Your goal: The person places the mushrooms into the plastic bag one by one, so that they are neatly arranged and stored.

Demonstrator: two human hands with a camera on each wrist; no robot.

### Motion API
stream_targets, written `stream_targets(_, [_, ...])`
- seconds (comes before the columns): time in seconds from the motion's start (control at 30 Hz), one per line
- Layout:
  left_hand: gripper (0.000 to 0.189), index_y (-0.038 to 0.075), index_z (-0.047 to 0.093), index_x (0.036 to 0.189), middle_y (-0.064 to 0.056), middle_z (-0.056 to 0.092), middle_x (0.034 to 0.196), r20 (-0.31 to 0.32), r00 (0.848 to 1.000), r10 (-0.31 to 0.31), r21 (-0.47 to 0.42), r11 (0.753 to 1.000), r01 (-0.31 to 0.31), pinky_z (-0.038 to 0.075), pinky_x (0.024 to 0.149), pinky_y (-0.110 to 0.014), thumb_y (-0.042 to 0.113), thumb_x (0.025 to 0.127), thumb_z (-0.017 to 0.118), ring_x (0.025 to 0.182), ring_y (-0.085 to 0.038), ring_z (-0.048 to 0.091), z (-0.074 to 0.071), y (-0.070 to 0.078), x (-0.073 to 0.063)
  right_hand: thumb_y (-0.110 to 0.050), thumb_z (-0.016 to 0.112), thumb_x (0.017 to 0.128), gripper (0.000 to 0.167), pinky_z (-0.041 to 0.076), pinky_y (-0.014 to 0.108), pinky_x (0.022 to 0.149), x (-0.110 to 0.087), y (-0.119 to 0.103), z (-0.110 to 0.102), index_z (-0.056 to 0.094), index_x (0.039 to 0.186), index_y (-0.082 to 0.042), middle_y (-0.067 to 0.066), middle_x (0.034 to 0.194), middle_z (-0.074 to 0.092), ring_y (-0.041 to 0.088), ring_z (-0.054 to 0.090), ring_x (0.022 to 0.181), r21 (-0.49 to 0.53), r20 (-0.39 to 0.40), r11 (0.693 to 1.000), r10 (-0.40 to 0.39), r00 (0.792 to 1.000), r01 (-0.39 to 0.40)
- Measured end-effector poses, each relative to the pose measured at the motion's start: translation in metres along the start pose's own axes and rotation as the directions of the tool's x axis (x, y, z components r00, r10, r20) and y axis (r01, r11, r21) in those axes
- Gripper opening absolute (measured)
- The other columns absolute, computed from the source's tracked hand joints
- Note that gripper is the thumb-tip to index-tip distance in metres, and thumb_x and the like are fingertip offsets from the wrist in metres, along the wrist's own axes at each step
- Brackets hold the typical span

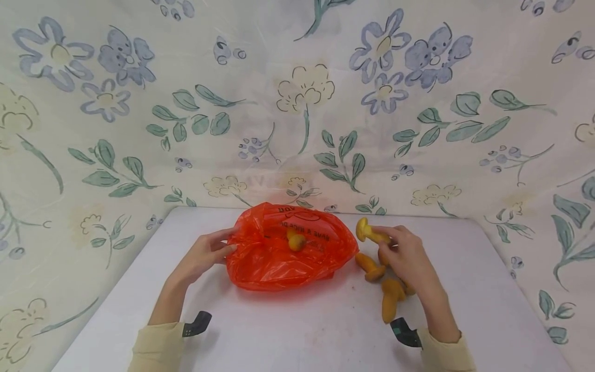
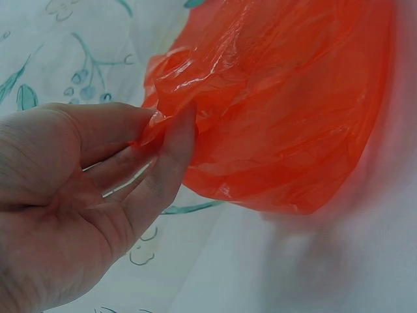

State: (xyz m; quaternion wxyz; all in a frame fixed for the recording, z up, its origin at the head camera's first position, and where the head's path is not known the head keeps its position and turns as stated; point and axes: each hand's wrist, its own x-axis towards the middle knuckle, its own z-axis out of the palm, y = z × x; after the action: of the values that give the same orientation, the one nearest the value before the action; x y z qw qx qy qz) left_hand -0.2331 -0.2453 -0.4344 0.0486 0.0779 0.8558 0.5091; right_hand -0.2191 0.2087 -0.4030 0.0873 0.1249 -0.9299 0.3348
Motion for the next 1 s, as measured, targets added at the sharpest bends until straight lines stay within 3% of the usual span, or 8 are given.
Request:
stream_targets(0.2, [0.051, 0.012, 0.047, 0.146, -0.018, 0.057, 0.136, 0.007, 1.000, -0.001, -0.007, 1.000, 0.001, 0.061, 0.078, -0.031, 0.015, 0.096, 0.061, 0.110, -0.031, 0.066, 0.000, 0.000, 0.000, -0.007, 0.058, 0.096, 0.034, 0.060, 0.047, 0.083, -0.001, -0.004, 0.002, 0.063, 0.129, -0.011, 0.017, 0.115, 0.063, 0.034, 0.068, 0.099, 0.009, 0.010, 1.000, 0.000, 1.000, 0.000])
stream_targets(0.6, [0.051, 0.011, 0.047, 0.146, -0.019, 0.057, 0.135, 0.001, 1.000, -0.005, -0.008, 1.000, 0.005, 0.061, 0.078, -0.031, 0.013, 0.096, 0.061, 0.109, -0.031, 0.066, -0.002, 0.001, -0.001, -0.007, 0.058, 0.095, 0.033, 0.062, 0.032, 0.072, 0.001, -0.013, 0.013, 0.064, 0.128, -0.012, 0.016, 0.112, 0.062, 0.027, 0.068, 0.089, 0.047, 0.039, 0.998, -0.041, 0.998, 0.039])
stream_targets(1.0, [0.052, 0.010, 0.046, 0.146, -0.021, 0.057, 0.134, 0.001, 1.000, 0.003, -0.010, 1.000, -0.003, 0.061, 0.077, -0.031, 0.012, 0.096, 0.061, 0.108, -0.031, 0.066, -0.002, 0.001, -0.002, -0.008, 0.061, 0.094, 0.032, 0.061, 0.039, 0.081, 0.007, -0.023, 0.019, 0.066, 0.125, -0.010, 0.014, 0.115, 0.065, 0.027, 0.066, 0.100, 0.040, 0.054, 0.993, -0.116, 0.992, 0.114])
